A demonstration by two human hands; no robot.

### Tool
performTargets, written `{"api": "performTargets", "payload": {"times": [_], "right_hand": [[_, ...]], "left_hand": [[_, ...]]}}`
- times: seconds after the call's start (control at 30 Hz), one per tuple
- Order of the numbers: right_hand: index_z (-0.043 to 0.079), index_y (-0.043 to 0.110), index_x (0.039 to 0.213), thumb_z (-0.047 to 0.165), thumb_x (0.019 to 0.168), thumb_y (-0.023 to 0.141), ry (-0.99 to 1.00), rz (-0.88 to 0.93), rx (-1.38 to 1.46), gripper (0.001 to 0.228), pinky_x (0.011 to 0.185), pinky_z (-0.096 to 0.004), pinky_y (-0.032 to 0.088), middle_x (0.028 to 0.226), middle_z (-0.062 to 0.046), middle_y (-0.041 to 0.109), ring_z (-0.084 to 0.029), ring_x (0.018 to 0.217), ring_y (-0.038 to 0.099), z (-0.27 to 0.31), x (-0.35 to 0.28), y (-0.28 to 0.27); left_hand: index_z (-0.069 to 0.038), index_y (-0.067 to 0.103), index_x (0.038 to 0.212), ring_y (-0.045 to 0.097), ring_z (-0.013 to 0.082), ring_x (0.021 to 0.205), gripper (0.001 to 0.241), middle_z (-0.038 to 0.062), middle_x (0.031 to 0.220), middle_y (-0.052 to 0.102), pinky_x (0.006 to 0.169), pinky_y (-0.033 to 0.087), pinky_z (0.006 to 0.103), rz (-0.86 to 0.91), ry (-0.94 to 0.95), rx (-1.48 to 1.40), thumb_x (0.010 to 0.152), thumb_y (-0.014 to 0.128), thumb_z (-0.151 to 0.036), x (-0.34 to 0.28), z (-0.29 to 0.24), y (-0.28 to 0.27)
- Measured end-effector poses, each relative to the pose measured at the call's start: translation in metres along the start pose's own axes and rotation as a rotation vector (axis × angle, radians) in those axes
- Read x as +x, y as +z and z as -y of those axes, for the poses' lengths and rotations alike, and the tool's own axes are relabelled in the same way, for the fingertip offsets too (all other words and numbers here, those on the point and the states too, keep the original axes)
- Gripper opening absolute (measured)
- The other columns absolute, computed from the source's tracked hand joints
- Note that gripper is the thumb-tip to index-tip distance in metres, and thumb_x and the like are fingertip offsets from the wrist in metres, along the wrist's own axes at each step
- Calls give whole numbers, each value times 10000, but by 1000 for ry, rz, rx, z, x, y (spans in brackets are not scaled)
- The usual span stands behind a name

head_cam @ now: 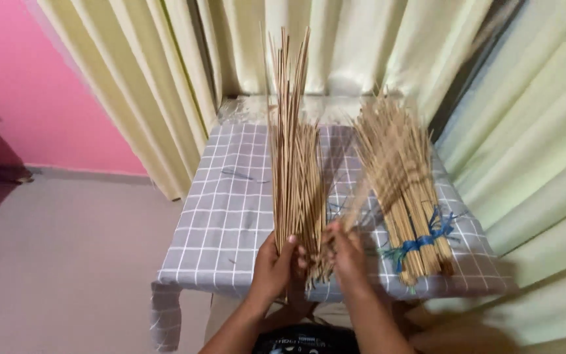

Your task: Gathering a bunch of thin wooden sticks and tying them together with a blue string to form a bundle.

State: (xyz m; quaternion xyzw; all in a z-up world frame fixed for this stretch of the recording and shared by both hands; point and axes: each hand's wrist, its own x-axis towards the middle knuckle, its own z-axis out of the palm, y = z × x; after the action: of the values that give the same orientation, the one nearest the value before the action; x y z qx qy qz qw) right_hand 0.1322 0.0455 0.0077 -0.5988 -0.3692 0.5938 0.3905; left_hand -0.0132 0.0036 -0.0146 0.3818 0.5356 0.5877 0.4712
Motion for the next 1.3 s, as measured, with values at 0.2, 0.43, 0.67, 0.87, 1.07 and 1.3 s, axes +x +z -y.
{"api": "performTargets", "payload": {"times": [0.2,0.43,0.67,0.87,1.07,1.3], "right_hand": [[123,597,971,354,1080,530,-369,161,386,264,411,-281,345,604,20,457,-122,458,392,-32,32,-4],[72,674,1101,296,953,676,-336,233,215,268,319,-311,363,569,-11,456,-137,395,416,-27,17,28],[75,634,945,251,975,668,-408,304,141,182,232,-346,445,636,-76,587,-169,359,510,-27,21,21],[89,597,811,303,1007,617,-393,331,139,291,263,-350,496,554,-35,484,-153,397,495,-21,13,20],[1,615,759,190,1022,627,-485,214,225,324,249,-391,476,474,-144,529,-220,365,518,-48,41,22],[53,597,906,296,1076,537,-385,140,252,303,353,-314,428,538,-56,441,-185,455,469,-23,18,18]], "left_hand": [[-85,509,828,474,159,386,371,60,563,541,411,401,308,168,211,-72,1095,409,-322,-3,-1,-2],[-83,594,1025,536,159,467,149,60,659,582,448,451,304,167,87,68,1046,569,-228,-11,-12,4],[-84,664,1198,611,157,515,238,58,681,637,485,514,290,152,55,70,1033,562,-223,-17,-18,10],[-72,607,1064,602,167,497,206,77,724,650,477,501,301,156,50,55,1041,546,-268,-13,-10,9],[30,594,944,646,206,453,169,158,669,684,460,522,319,123,156,34,1043,554,-101,-10,-8,9],[32,676,1079,680,184,653,241,171,819,758,597,582,364,90,139,61,1049,548,-171,-13,-11,9]]}}
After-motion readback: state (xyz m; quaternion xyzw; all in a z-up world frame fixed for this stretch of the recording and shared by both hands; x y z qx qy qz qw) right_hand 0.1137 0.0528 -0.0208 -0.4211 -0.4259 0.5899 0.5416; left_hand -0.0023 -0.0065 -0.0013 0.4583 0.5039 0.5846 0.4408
